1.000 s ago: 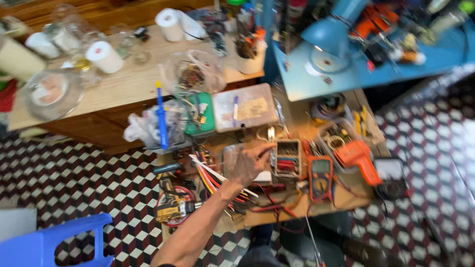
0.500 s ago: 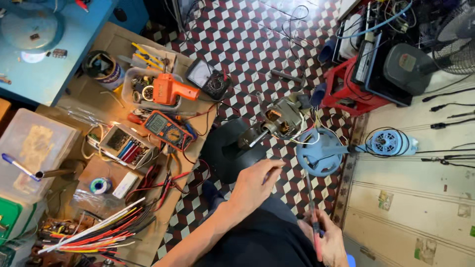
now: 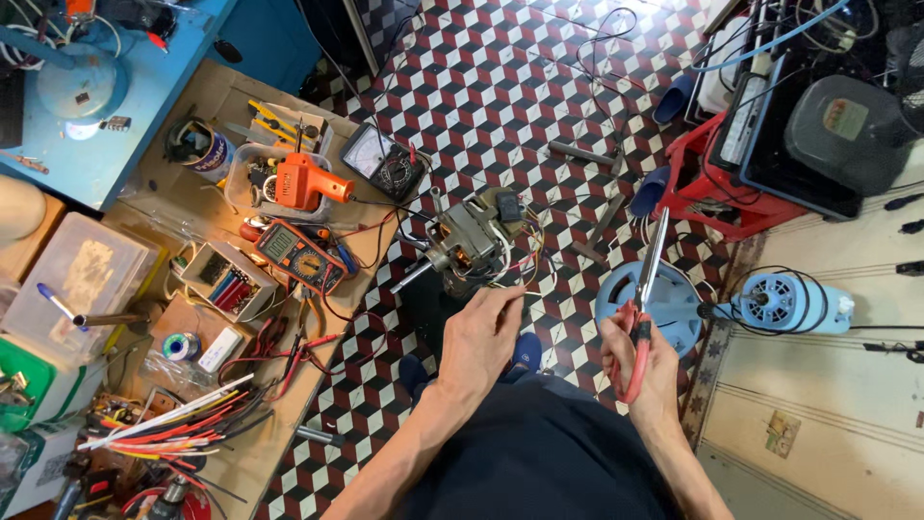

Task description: The person strips and twists wires, uses a heat gun on a small component, and repeatedly cuts and prepares wires connected to an electric motor on a workbench.

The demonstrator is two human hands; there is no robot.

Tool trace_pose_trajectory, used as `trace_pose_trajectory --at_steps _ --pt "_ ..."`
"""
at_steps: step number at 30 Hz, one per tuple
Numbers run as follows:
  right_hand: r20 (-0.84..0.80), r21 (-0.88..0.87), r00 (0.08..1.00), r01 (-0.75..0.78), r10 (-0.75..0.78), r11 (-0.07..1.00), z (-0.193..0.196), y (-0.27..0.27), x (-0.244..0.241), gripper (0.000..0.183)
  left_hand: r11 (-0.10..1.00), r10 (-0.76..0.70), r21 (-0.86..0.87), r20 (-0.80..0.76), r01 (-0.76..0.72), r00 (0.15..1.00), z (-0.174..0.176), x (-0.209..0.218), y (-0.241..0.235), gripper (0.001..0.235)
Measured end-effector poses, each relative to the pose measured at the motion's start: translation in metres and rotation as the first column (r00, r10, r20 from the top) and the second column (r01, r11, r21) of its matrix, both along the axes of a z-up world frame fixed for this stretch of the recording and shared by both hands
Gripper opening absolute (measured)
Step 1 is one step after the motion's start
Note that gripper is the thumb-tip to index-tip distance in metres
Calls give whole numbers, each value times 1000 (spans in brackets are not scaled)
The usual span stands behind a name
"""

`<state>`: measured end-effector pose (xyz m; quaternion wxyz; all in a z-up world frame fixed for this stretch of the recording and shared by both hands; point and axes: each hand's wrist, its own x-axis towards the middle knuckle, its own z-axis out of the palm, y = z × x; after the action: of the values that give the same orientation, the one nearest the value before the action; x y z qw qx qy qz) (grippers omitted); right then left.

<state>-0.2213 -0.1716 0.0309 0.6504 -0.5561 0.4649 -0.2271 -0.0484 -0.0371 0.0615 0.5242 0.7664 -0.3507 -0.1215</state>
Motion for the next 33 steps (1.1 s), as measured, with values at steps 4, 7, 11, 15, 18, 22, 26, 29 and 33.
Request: trace_pose_trajectory --at_steps 4,7,11,15,18,22,26,29,33 --pt "38 46 993 -111 109 993 -13 -35 -1 21 985 157 78 -16 -155 987 -5 -18 -23 26" --pt "12 38 978 -207 206 978 -17 -43 0 21 964 252 80 6 -252 968 -10 -28 -47 30" --pt "-22 5 954 -301 301 954 -6 -54 2 24 924 370 104 -10 -367 929 -16 -28 -75 29" --pt "-189 -111 905 -405 381 907 8 -64 -3 27 915 390 164 -120 -369 913 -18 -29 -83 25" --pt "-184 -219 889 -452 419 864 14 -66 -1 30 936 351 71 -106 -345 930 -14 -31 -83 22" --pt "-274 -123 875 -443 399 888 17 -67 -5 32 965 261 -4 -52 -261 964 -10 -39 -76 18" --pt "-329 -42 865 -414 379 909 12 -66 -10 33 971 225 -67 -46 -228 973 -13 -43 -65 18" --pt "-336 -125 845 -478 416 869 9 -67 -13 31 978 191 -41 -215 -205 958 -17 -42 -64 16" --pt "-330 -187 826 -531 457 826 6 -65 -17 28 970 214 -111 -53 -218 975 -22 -46 -66 19"
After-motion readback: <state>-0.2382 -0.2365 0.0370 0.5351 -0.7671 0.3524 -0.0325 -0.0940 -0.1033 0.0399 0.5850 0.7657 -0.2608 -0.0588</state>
